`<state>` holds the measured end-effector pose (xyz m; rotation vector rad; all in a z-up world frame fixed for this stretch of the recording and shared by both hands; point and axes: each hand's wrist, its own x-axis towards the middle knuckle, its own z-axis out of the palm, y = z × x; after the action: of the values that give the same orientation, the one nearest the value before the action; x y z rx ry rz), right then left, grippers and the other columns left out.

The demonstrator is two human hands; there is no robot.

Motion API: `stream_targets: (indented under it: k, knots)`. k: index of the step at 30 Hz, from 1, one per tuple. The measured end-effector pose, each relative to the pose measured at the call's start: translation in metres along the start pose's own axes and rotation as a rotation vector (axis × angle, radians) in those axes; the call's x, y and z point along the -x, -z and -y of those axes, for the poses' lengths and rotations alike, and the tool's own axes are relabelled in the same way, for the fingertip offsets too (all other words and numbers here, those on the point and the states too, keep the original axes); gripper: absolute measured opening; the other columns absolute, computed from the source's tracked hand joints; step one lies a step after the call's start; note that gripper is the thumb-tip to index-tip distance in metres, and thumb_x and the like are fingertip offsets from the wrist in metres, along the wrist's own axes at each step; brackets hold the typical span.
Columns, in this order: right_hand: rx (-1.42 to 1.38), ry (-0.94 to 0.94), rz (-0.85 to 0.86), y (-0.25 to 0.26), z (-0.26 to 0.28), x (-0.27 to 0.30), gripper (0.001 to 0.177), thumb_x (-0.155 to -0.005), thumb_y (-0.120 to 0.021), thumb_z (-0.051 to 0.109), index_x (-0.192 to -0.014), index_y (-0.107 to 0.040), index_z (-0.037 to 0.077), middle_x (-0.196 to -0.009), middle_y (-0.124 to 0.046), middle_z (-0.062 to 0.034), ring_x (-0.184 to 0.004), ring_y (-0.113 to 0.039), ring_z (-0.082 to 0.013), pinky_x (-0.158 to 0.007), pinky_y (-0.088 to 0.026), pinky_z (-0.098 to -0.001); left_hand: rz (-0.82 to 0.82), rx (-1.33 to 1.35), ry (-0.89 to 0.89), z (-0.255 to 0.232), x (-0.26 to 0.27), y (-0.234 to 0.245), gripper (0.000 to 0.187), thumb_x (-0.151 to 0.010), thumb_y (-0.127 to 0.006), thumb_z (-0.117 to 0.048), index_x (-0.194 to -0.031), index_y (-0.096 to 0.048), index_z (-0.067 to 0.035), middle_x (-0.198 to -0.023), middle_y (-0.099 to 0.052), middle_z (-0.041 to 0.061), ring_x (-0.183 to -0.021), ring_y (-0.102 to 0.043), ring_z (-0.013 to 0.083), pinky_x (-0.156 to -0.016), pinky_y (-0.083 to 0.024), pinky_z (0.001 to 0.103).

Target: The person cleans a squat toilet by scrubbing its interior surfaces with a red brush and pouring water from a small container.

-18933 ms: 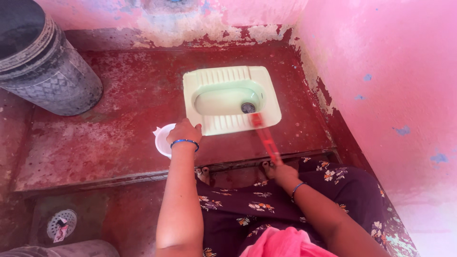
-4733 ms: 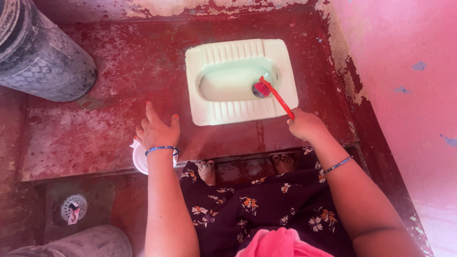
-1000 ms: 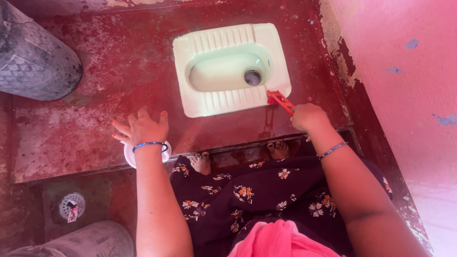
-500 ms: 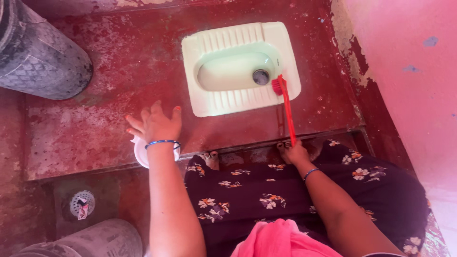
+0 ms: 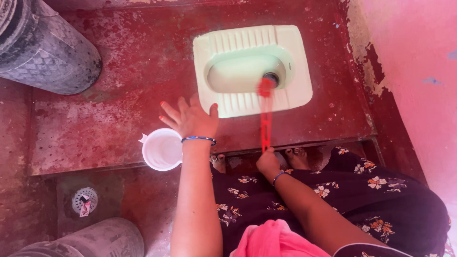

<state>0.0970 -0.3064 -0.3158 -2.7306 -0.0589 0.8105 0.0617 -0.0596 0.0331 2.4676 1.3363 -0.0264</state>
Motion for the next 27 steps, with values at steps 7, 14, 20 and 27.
stream_targets:
  k: [7, 14, 20, 27]
  knots:
    - [0.26, 0.35, 0.215, 0.03, -0.004, 0.004, 0.023, -0.1, -0.045, 0.014, -0.12, -0.046, 0.003, -0.102, -0.072, -0.03, -0.098, -0.073, -0.0471, -0.086, -0.057, -0.0561, 0.005, 0.081, 0.005, -0.001, -0.001, 0.005, 0.067, -0.088, -0.066, -0.053, -0.143, -0.055, -0.016, -0.157, -0.037, 0.02, -0.15, 0.0, 0.0552, -0.118, 0.0, 0.072]
    - [0.29, 0.143, -0.13, 0.095, -0.085, -0.01, 0.059, -0.087, -0.059, 0.051, -0.123, -0.046, 0.006, -0.115, -0.068, -0.0297, -0.111, -0.067, -0.0477, -0.092, -0.054, -0.0557, -0.008, 0.069, 0.033, 0.01, -0.003, 0.006, 0.07, -0.086, -0.068, -0.053, -0.145, -0.054, -0.018, -0.157, -0.036, 0.019, -0.149, 0.001, 0.0547, -0.116, 0.001, 0.073]
    - [-0.034, -0.06, -0.077, 0.081, -0.093, -0.015, 0.085, -0.076, -0.071, 0.065, -0.121, -0.05, -0.004, -0.114, -0.07, -0.0282, -0.108, -0.072, -0.0409, -0.091, -0.059, -0.046, -0.025, 0.113, 0.042, 0.019, -0.005, 0.008, 0.07, -0.086, -0.068, -0.053, -0.145, -0.054, -0.019, -0.156, -0.039, 0.018, -0.149, 0.0, 0.0559, -0.116, 0.001, 0.073]
    - [0.025, 0.135, 0.146, -0.018, -0.014, 0.023, 0.035, -0.092, -0.056, 0.012, -0.121, -0.041, -0.002, -0.107, -0.069, -0.0346, -0.103, -0.07, -0.0472, -0.088, -0.057, -0.0527, -0.014, 0.12, 0.097, 0.025, -0.011, 0.012, 0.068, -0.087, -0.067, -0.054, -0.145, -0.055, -0.022, -0.156, -0.041, 0.015, -0.151, -0.002, 0.055, -0.118, 0.0, 0.072]
